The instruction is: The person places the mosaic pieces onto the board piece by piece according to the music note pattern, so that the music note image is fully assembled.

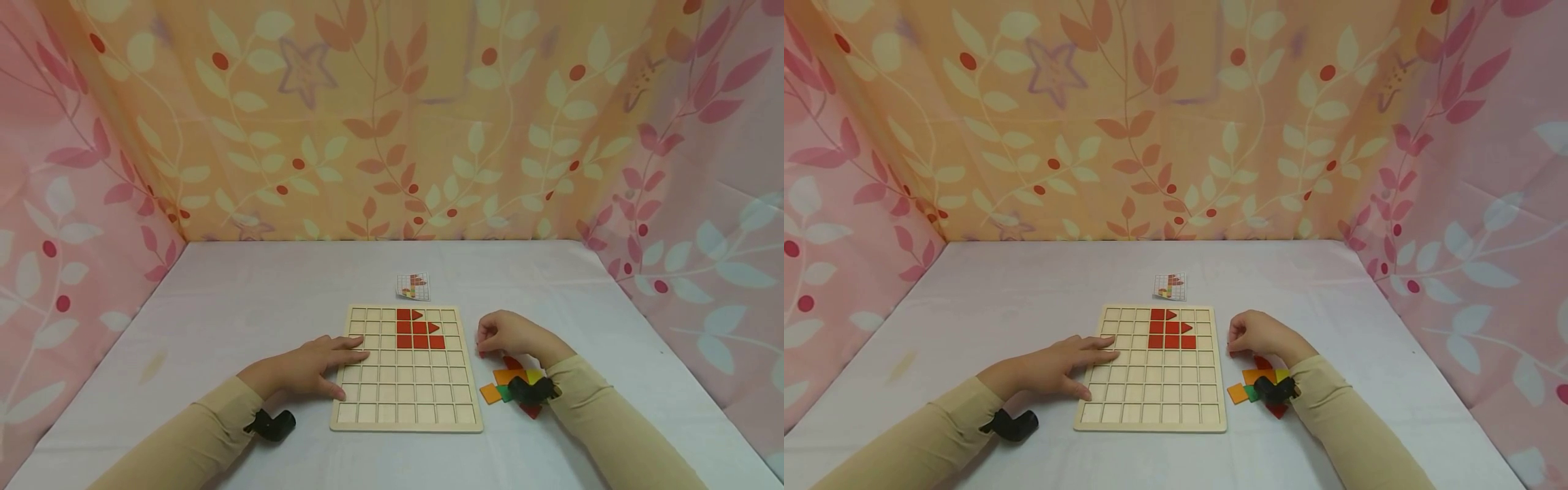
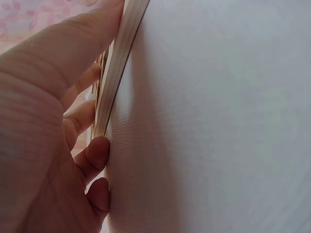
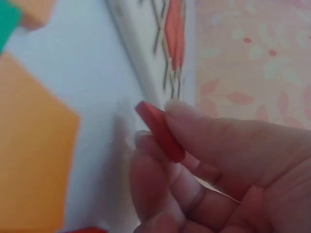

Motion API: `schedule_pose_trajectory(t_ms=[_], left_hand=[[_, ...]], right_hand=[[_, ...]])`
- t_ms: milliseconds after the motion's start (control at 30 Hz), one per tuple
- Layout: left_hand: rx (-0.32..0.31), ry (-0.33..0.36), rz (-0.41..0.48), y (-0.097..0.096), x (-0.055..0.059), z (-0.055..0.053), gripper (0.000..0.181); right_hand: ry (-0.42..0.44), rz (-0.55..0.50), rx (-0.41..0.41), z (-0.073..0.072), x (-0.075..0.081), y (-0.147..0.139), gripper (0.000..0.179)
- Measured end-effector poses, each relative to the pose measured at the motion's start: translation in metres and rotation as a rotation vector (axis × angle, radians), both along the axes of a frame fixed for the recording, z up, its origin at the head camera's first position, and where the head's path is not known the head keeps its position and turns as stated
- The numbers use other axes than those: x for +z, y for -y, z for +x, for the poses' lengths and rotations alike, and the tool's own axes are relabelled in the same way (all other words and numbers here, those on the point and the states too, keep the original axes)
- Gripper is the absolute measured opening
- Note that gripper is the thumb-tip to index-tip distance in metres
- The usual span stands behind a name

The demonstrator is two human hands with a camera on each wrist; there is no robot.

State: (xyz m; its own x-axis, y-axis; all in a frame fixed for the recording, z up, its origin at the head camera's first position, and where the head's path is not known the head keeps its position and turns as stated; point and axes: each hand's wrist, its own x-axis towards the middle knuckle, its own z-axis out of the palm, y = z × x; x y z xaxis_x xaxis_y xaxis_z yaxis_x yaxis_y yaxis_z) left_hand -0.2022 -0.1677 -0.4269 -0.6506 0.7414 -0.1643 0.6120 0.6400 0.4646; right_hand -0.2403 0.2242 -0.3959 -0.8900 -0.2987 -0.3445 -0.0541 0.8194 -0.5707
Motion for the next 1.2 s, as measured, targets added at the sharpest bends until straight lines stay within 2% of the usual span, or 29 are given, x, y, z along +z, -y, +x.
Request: schedule_pose_trajectory(t_ms=[233,433,633,900,1200], left_hand=[[-0.001,-0.004,0.0,0.0,-0.001,-0.001,0.078],[-0.008,-0.009,0.002,0.001,-0.003,-0.001,0.078],[0.0,0.007,0.008,0.0,-0.002,0.0,0.079],[0.01,0.014,0.002,0.0,0.0,0.001,0.079],[0.005,0.008,-0.002,0.0,0.002,0.001,0.078]], right_hand=[[-0.025,-0.163,-0.002,-0.006,0.003,0.009,0.007],[-0.021,-0.212,0.017,-0.01,-0.003,0.023,0.008],[-0.021,-0.217,-0.002,-0.01,-0.01,0.034,0.009],[-0.002,-0.182,0.013,-0.009,-0.006,0.036,0.009],[-0.062,-0.112,0.036,-0.009,-0.005,0.04,0.009]])
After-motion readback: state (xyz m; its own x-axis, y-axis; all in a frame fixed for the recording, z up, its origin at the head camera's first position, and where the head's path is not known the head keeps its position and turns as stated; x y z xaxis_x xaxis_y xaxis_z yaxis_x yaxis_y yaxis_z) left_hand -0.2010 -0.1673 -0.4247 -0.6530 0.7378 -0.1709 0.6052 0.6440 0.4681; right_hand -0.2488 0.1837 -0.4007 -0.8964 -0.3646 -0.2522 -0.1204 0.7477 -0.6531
